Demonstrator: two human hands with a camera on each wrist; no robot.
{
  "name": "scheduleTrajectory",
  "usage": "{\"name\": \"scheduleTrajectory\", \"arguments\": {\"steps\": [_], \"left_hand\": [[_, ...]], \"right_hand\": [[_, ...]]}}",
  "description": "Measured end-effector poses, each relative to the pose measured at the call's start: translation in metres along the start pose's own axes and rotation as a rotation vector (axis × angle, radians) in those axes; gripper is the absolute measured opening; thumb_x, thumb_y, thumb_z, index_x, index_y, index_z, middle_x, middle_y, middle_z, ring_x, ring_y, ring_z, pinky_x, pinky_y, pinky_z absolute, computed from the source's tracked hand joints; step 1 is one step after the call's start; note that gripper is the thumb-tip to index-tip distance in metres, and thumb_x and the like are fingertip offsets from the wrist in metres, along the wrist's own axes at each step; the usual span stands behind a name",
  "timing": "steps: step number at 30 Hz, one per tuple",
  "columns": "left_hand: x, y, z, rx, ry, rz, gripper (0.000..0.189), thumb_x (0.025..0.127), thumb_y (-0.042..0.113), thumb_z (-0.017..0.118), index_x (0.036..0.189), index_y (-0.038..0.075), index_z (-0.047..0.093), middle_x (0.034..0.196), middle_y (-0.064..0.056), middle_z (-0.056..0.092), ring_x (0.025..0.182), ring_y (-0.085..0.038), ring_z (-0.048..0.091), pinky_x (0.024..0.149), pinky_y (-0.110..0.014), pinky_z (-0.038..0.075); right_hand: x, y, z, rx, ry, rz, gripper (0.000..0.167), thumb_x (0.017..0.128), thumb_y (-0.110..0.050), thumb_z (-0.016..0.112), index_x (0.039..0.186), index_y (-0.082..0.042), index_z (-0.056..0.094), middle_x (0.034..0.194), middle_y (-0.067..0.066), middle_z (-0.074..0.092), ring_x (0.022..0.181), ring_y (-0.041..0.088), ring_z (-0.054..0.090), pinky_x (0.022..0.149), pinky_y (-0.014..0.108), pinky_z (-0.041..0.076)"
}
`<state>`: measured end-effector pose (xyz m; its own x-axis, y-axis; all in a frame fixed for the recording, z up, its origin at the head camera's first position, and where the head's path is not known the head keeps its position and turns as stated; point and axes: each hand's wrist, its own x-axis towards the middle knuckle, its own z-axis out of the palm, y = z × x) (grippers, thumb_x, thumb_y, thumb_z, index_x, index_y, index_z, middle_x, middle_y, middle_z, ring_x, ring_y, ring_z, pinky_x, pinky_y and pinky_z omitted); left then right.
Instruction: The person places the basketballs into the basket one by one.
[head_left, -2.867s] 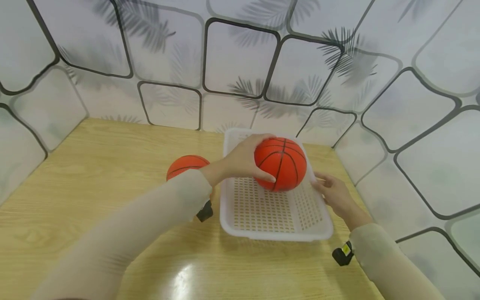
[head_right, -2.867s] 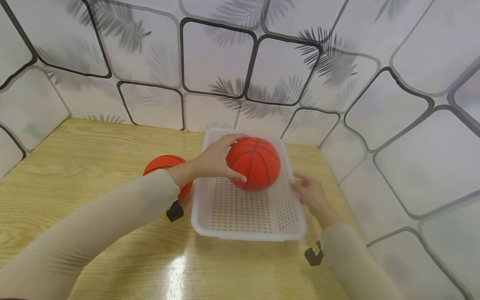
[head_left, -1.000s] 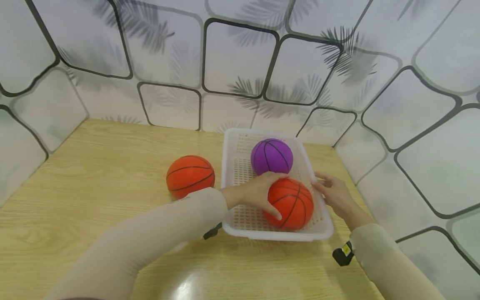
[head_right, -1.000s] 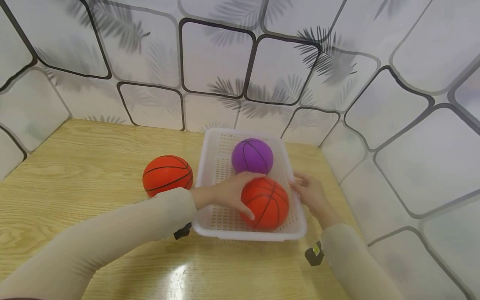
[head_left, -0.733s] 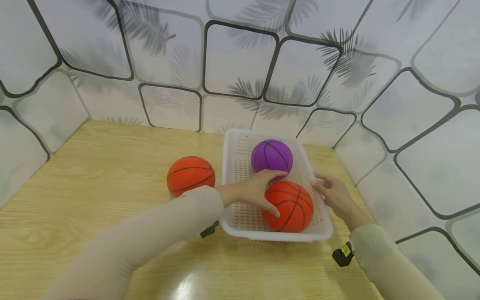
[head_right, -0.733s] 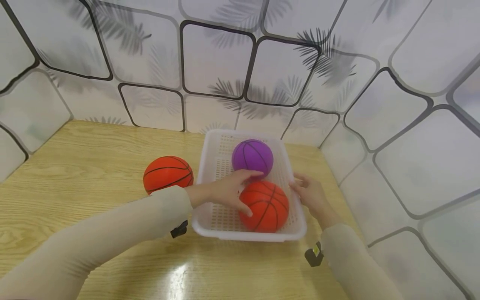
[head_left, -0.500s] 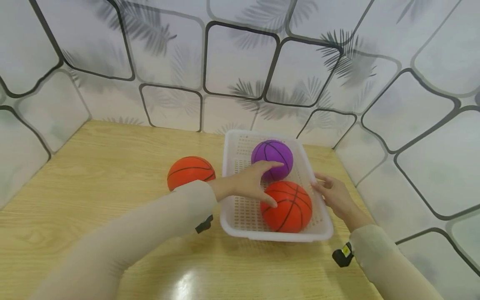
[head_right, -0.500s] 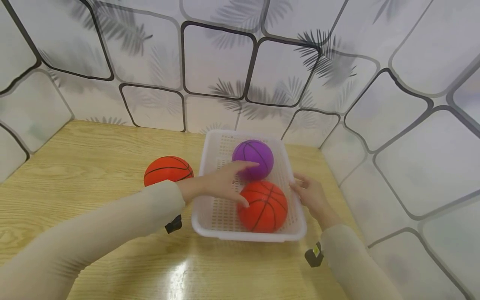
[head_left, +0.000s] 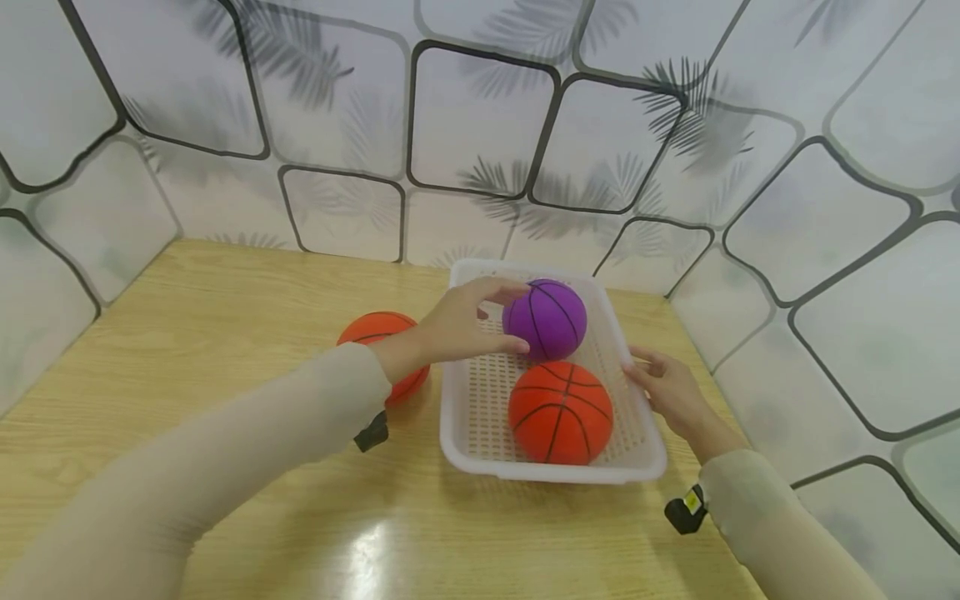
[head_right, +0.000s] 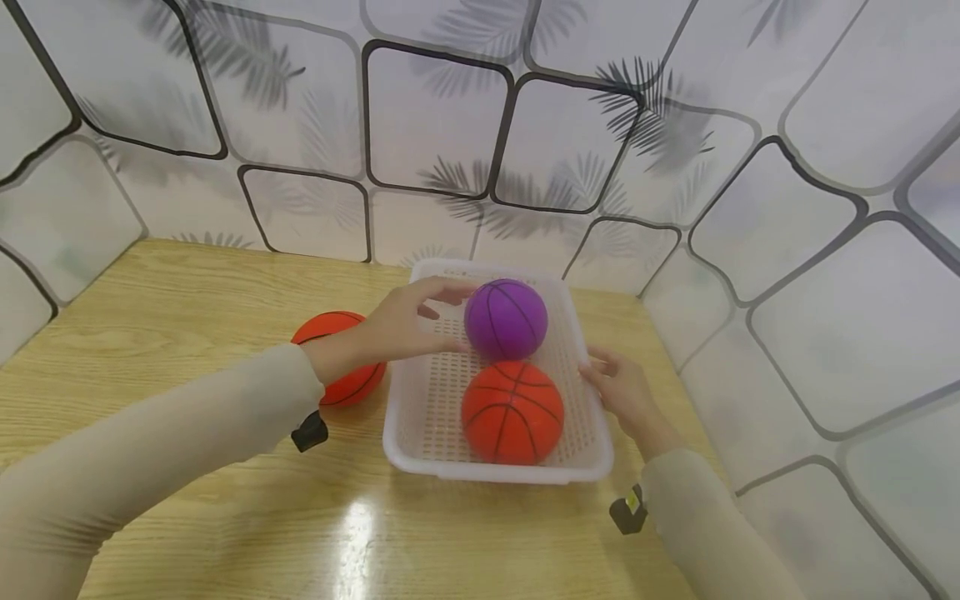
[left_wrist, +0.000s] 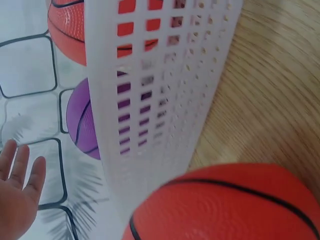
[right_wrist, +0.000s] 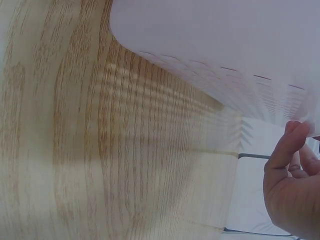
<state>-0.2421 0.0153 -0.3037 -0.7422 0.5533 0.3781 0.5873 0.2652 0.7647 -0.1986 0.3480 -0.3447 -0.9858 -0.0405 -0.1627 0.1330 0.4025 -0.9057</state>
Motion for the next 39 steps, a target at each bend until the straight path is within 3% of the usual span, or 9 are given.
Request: {"name": "scheduleTrajectory", "arguments": {"steps": [8,13,22,27,32,39], "left_hand": [[-0.014,-0.010,-0.023,0.011,0.180,0.055,0.053,0.076,0.019,0.082,0.123,0.006,0.061,0.116,-0.006,0.064,0.105,-0.017,0.058,0.082,-0.036,0.051],[-0.023,-0.017,-0.038,0.018,0.243,0.055,0.051,0.075,0.017,0.082,0.120,0.003,0.062,0.112,-0.008,0.066,0.102,-0.020,0.060,0.081,-0.039,0.051],[-0.047,-0.036,-0.068,0.063,0.291,0.046,0.050,0.076,0.015,0.081,0.120,0.004,0.062,0.114,-0.007,0.064,0.105,-0.021,0.059,0.082,-0.041,0.050],[-0.062,-0.044,-0.081,0.095,0.309,0.009,0.051,0.076,0.017,0.081,0.122,0.008,0.061,0.115,-0.006,0.064,0.106,-0.020,0.057,0.083,-0.041,0.049],[-0.076,-0.054,-0.090,0.134,0.337,-0.014,0.053,0.076,0.015,0.080,0.124,0.006,0.060,0.116,-0.008,0.063,0.107,-0.023,0.057,0.083,-0.043,0.049],[-0.096,-0.066,-0.095,0.129,0.321,-0.051,0.057,0.075,0.009,0.081,0.126,0.003,0.057,0.119,-0.012,0.060,0.109,-0.028,0.054,0.084,-0.048,0.048]], "right_hand": [[0.000,0.000,-0.001,0.007,-0.004,0.003,0.058,0.099,-0.019,0.052,0.145,0.006,0.029,0.134,0.036,0.042,0.093,0.010,0.063,0.078,0.031,0.055],[0.000,0.001,-0.001,0.016,0.001,0.009,0.057,0.099,-0.018,0.052,0.145,0.005,0.029,0.134,0.036,0.041,0.093,0.011,0.063,0.078,0.031,0.055],[0.001,0.003,-0.001,-0.005,0.014,0.020,0.057,0.099,-0.020,0.053,0.146,0.003,0.029,0.134,0.035,0.042,0.095,0.013,0.063,0.079,0.032,0.055],[0.002,0.002,0.000,-0.013,0.014,0.018,0.058,0.099,-0.021,0.053,0.146,0.003,0.030,0.134,0.034,0.043,0.094,0.013,0.063,0.078,0.032,0.055],[0.001,-0.001,0.001,-0.009,0.018,0.022,0.058,0.099,-0.020,0.053,0.146,0.004,0.030,0.134,0.034,0.043,0.089,0.007,0.062,0.078,0.030,0.055],[0.001,-0.001,0.001,0.002,0.011,0.025,0.057,0.099,-0.019,0.053,0.146,0.004,0.029,0.136,0.036,0.040,0.096,0.013,0.062,0.078,0.031,0.055]]}}
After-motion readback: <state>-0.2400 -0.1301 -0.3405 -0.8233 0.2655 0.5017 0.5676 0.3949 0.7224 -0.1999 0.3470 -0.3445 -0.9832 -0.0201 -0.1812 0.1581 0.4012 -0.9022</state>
